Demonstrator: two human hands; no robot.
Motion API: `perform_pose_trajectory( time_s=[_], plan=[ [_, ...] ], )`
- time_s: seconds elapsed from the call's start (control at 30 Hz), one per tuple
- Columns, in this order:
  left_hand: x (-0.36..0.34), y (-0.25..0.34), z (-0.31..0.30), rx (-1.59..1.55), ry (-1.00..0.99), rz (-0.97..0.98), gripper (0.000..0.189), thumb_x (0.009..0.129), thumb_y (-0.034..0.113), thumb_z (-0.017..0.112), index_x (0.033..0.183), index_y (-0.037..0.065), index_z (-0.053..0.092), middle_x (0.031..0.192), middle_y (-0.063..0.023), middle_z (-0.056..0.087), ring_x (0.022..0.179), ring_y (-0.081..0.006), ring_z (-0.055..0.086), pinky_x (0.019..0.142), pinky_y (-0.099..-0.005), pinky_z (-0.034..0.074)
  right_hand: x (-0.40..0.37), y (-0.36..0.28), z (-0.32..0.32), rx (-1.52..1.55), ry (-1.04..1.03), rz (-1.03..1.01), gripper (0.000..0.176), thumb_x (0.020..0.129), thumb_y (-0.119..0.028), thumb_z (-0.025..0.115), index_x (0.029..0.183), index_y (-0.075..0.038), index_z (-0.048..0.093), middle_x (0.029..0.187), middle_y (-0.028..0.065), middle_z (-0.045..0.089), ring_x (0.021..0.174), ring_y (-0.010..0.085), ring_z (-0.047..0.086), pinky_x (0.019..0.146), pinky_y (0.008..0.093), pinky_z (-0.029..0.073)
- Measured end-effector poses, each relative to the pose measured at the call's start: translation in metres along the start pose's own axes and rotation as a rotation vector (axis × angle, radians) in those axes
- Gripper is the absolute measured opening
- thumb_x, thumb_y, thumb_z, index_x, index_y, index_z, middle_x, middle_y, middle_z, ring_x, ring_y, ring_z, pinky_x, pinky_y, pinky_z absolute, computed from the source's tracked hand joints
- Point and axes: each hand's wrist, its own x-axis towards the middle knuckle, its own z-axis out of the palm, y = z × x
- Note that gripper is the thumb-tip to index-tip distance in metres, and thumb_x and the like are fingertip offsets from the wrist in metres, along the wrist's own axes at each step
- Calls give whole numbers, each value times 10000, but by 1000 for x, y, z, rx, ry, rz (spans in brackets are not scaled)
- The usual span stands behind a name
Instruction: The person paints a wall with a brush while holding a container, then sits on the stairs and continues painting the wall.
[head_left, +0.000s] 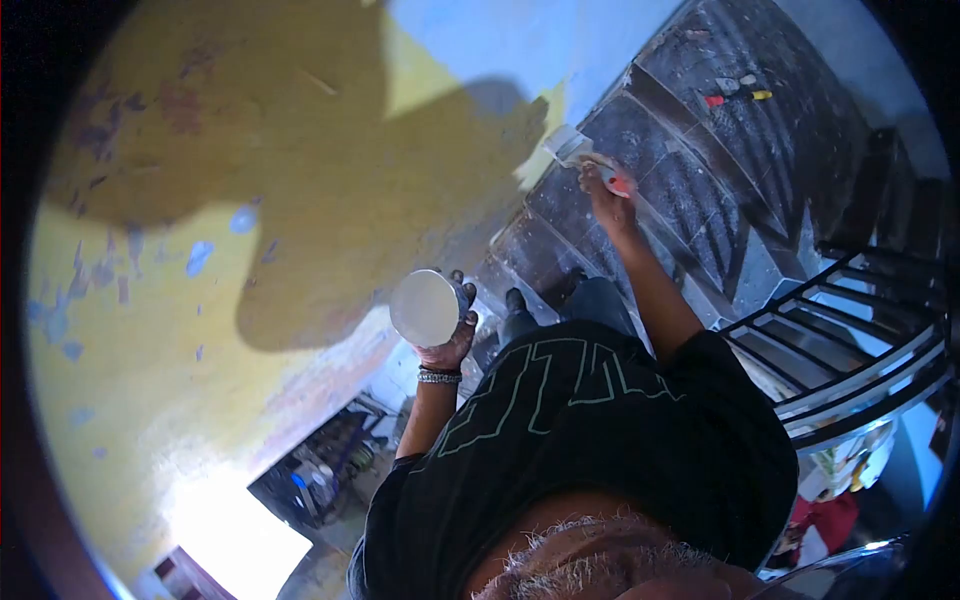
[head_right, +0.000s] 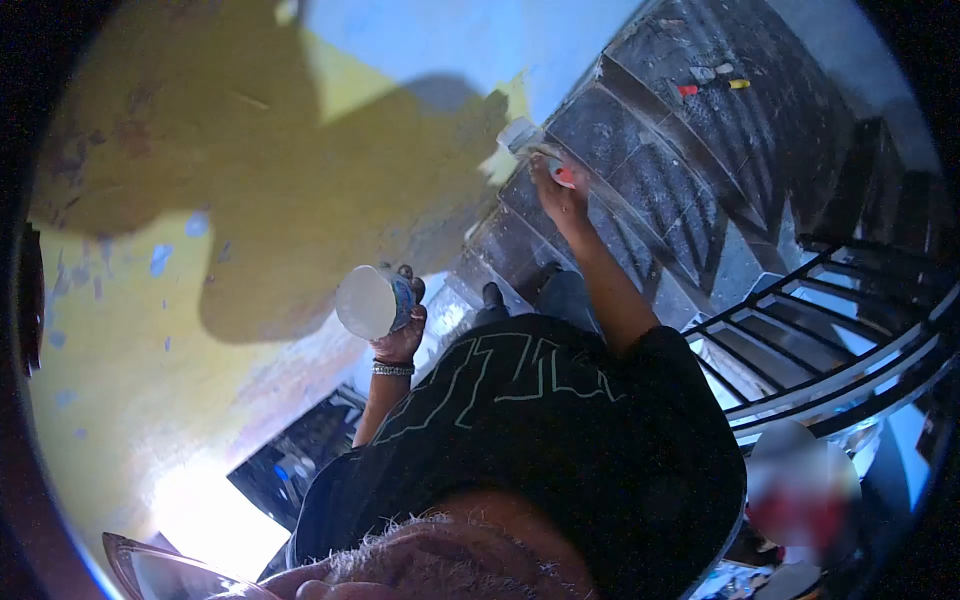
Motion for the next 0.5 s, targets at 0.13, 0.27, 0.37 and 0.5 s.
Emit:
perform_pose_trajectory(
  time_s=[0.13, 0.27, 0.37, 0.5],
  plan=[
    [29, 11, -27, -31, -73, -173, 612, 753, 487, 508, 1219, 110, 383, 1204, -175, 417, 1075, -375, 416, 704, -427, 493, 13, 25, 37, 128, 69, 33, 195, 818, -80, 519, 997, -24, 573, 804, 40, 606, 693, 94, 548, 626, 227, 448],
    [52, 27, -77, 62, -114, -283, 608, 757, 499, 489, 1220, 120, 382, 1209, -171, 413, 1087, -380, 406, 699, -439, 494, 25, 4, 72, 34, 84, -151, 194, 790, -38, 508, 962, -40, 597, 792, 26, 606, 705, 53, 515, 615, 193, 414],
    [59, 41, -100, 159, -87, -316, 616, 753, 533, 457, 1206, 121, 397, 1202, -164, 423, 1071, -375, 425, 677, -440, 499, 16, -59, 80, 64, 157, -243, 163, 792, -50, 496, 918, -27, 596, 735, 39, 588, 667, 68, 522, 569, 210, 415],
    [49, 50, -102, 124, -92, -343, 579, 747, 492, 497, 1176, 112, 419, 1181, -181, 429, 1053, -369, 417, 713, -436, 482, 25, -95, 77, 444, 158, -426, 157, 809, -120, 501, 892, -15, 584, 693, 48, 560, 629, 103, 522, 565, 255, 425]
  ],
)
